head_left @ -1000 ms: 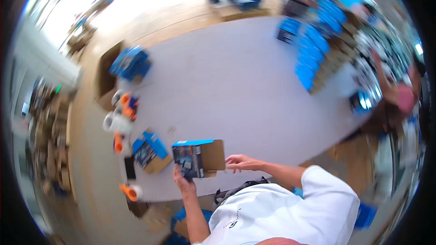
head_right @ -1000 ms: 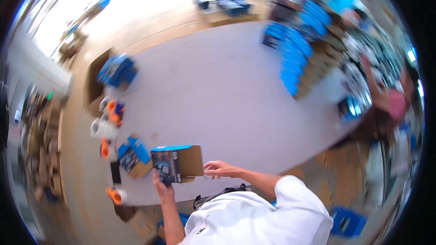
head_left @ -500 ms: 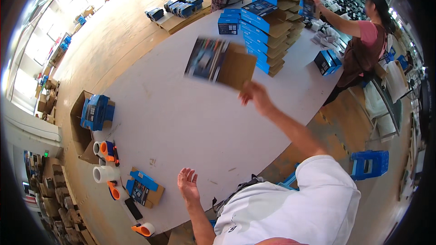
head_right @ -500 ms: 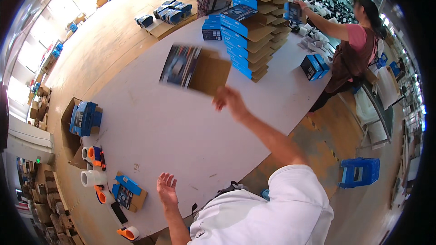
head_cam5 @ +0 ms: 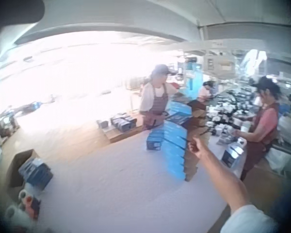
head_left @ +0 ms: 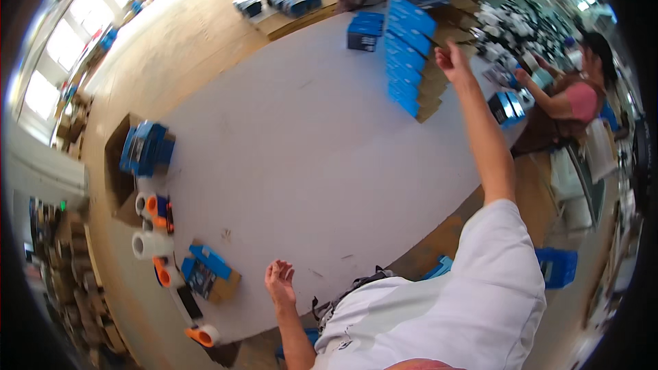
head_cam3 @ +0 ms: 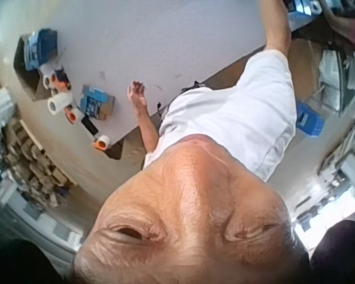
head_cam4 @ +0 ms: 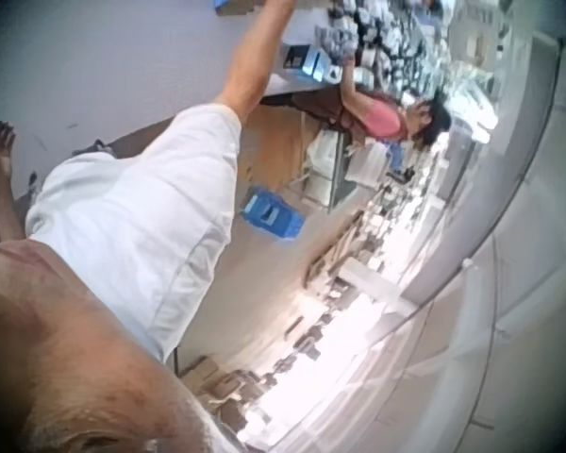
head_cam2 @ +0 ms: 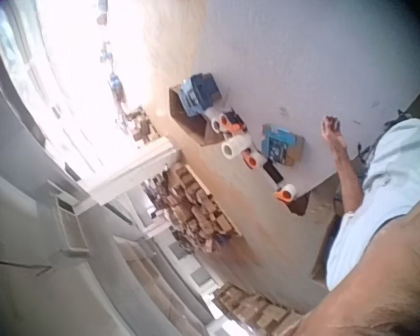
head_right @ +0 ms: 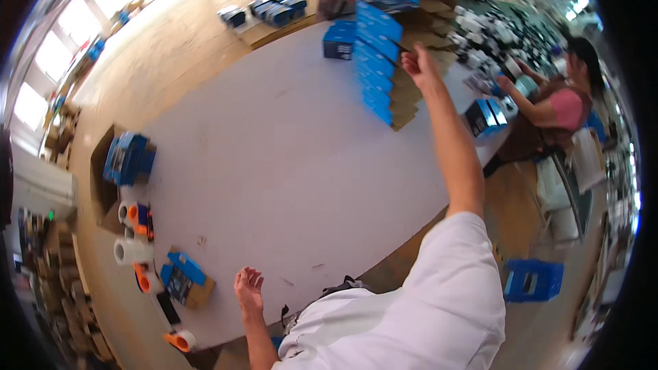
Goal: The person folds blue product boxes, loads them into a cardboard shipping carton, then seals the carton shut with packing tape using a tape dispenser.
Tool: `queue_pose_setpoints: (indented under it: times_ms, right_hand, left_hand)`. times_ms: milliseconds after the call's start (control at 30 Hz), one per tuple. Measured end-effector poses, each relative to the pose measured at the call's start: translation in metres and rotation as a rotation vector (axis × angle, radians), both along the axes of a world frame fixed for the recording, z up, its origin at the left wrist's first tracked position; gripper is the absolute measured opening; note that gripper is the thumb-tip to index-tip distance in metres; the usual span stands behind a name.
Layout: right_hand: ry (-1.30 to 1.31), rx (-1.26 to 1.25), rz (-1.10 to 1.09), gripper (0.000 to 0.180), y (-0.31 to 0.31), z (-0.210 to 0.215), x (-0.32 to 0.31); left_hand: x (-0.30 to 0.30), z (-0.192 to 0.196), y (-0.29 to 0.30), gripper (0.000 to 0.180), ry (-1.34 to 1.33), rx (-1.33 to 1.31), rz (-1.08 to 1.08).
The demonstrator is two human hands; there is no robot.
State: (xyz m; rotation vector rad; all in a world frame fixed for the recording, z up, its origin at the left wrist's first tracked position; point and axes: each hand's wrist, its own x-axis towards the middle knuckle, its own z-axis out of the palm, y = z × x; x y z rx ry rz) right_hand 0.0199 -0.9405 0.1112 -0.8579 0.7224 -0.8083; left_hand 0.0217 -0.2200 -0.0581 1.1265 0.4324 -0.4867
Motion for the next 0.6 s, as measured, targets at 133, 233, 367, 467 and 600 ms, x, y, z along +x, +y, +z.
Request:
queue_pose_setpoints:
  times_ms: [133,233,367,467,600]
  right_hand:
    - [0.086,-0.227,0.287,0.029,0.093,-0.037,-0.008]
    - [0.322,-0.287,0.319,0.019,0.205,-0.093,-0.041]
    - [0.615,-0.071,0.743,0.019,0.307,-0.194,-0.096]
    - [0.661,0.086,0.960,0.014,0.382,-0.217,-0.120]
    - [0.789,0.040,1.159,0.018,0.432,-0.199,-0.130]
  left_hand:
    - [0.001,-0.011,0.034,0.019,-0.069,0.183,0.135]
    - [0.016,-0.028,0.066,0.021,-0.252,0.424,0.146]
    - [0.043,-0.043,0.122,0.025,-0.266,0.908,0.285]
    - [0.054,-0.051,0.182,0.034,-0.198,1.145,0.346]
    - [0.080,-0.061,0.219,0.052,-0.078,1.433,0.352]
